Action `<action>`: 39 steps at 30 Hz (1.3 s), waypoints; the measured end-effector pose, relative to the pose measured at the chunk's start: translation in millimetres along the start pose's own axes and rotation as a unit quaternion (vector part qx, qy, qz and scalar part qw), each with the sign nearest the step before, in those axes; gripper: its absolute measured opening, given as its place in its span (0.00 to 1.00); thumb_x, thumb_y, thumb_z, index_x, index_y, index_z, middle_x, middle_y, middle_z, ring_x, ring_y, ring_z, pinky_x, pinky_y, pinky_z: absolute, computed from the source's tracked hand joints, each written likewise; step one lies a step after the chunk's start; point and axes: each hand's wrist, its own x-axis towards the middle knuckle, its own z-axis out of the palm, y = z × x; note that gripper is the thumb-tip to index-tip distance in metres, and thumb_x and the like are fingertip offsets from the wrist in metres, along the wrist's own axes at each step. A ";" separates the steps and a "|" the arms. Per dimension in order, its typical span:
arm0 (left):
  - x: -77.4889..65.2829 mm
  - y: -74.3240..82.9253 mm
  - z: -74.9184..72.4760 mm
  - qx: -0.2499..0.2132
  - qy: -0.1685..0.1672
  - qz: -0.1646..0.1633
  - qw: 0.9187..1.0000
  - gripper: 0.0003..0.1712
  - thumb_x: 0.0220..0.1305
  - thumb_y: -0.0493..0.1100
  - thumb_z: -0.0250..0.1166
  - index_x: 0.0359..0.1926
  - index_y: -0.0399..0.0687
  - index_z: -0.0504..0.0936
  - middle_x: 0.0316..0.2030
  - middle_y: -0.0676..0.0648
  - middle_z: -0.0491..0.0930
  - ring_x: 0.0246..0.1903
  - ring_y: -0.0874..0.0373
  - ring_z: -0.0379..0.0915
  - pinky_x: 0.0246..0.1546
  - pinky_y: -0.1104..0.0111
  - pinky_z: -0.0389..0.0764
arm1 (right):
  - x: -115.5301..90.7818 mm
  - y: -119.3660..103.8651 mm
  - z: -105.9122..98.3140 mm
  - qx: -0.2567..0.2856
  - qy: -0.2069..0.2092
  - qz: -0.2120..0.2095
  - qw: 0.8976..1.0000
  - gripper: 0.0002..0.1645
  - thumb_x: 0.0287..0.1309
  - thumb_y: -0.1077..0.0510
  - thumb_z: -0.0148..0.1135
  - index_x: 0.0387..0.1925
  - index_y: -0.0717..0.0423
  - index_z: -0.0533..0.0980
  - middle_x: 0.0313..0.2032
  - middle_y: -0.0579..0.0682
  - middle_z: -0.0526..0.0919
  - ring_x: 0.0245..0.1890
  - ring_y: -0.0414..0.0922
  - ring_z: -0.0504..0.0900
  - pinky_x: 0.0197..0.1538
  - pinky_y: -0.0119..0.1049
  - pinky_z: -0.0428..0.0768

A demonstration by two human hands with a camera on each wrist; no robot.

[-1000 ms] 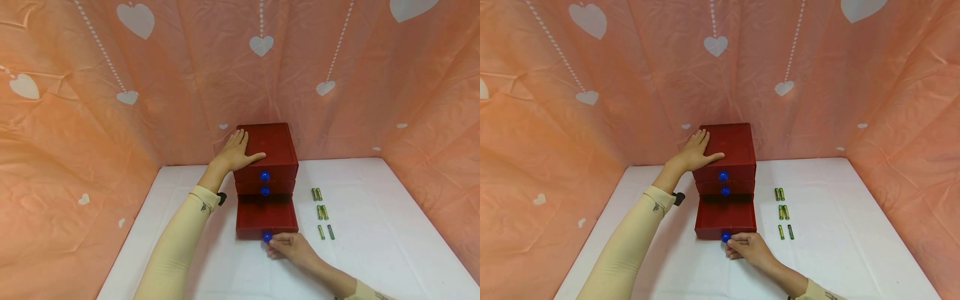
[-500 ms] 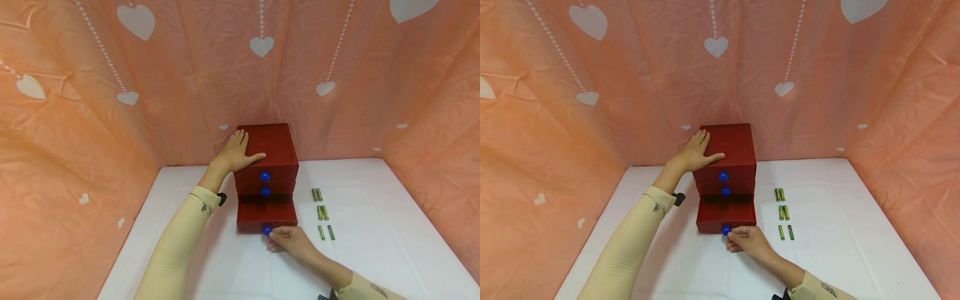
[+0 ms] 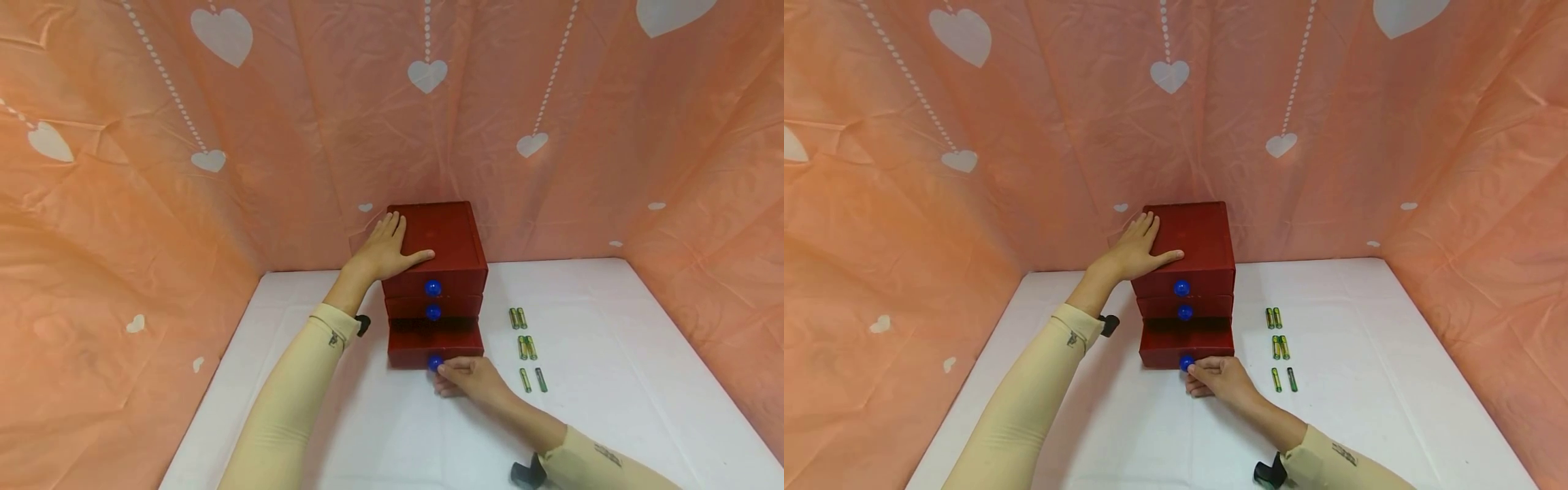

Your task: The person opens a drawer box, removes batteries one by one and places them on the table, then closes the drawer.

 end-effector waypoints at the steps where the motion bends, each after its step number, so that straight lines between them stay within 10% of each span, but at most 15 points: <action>1: 0.2 0.1 0.1 0.000 0.000 0.000 1.000 0.65 0.72 0.82 0.48 0.87 0.40 0.39 0.87 0.40 0.32 0.86 0.49 0.22 0.85 0.56 0.31 | 1.3 0.1 -0.3 -0.001 0.001 0.000 1.000 0.22 0.78 0.58 0.64 0.55 0.79 0.81 0.44 0.67 0.91 0.41 0.54 0.94 0.46 0.40 0.91; 39: -1.5 1.6 0.4 0.001 0.006 -0.006 1.000 0.66 0.72 0.82 0.49 0.87 0.39 0.40 0.87 0.40 0.34 0.86 0.48 0.24 0.85 0.56 0.34 | 47.1 -4.7 -5.8 0.019 0.061 0.017 0.998 0.21 0.78 0.61 0.62 0.54 0.81 0.81 0.42 0.67 0.91 0.37 0.48 0.93 0.45 0.39 0.91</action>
